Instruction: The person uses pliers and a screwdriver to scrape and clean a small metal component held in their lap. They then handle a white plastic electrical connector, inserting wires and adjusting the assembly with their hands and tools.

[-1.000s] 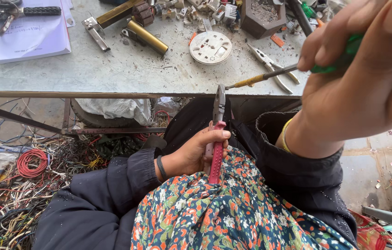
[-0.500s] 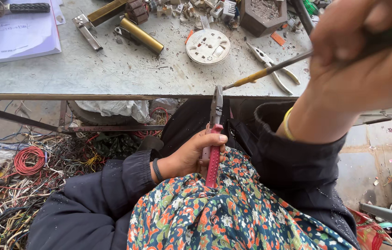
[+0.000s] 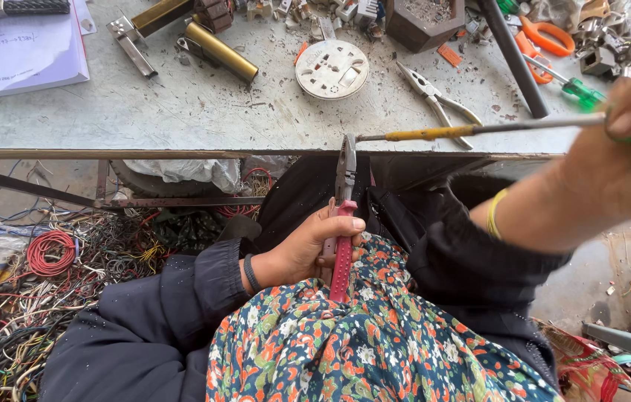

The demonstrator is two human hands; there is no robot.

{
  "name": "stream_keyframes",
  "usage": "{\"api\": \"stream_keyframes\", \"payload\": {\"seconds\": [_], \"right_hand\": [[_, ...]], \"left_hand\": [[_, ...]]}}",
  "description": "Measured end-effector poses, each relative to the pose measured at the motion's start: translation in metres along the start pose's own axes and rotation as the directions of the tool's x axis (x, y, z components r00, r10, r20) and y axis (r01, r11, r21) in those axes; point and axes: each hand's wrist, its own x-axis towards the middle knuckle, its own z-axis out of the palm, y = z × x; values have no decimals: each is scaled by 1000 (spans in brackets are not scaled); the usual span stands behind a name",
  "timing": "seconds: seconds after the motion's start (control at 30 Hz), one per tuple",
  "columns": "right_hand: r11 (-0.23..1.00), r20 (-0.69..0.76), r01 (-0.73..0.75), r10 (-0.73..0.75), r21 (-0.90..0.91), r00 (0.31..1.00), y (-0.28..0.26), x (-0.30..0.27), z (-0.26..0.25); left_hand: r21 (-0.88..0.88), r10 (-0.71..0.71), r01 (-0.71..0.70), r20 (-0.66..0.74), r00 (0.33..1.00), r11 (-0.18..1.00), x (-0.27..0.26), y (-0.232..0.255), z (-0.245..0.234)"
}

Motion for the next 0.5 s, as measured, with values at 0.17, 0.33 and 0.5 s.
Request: {"api": "stream_keyframes", "payload": {"seconds": [0.17, 0.33, 0.5], "right_hand": [[969, -68, -187, 178, -162, 982, -32, -58, -91], [855, -165, -388, 351, -344, 922, -60, -104, -166], [577, -214, -564, 562, -591, 799, -96, -134, -195]], "left_hand": [[7, 17, -17, -61, 998, 1000, 2, -2, 1], [-25, 62, -65, -88, 994, 998, 5, -3, 2], [35, 112, -109, -122, 986, 993, 8, -2, 0]]}}
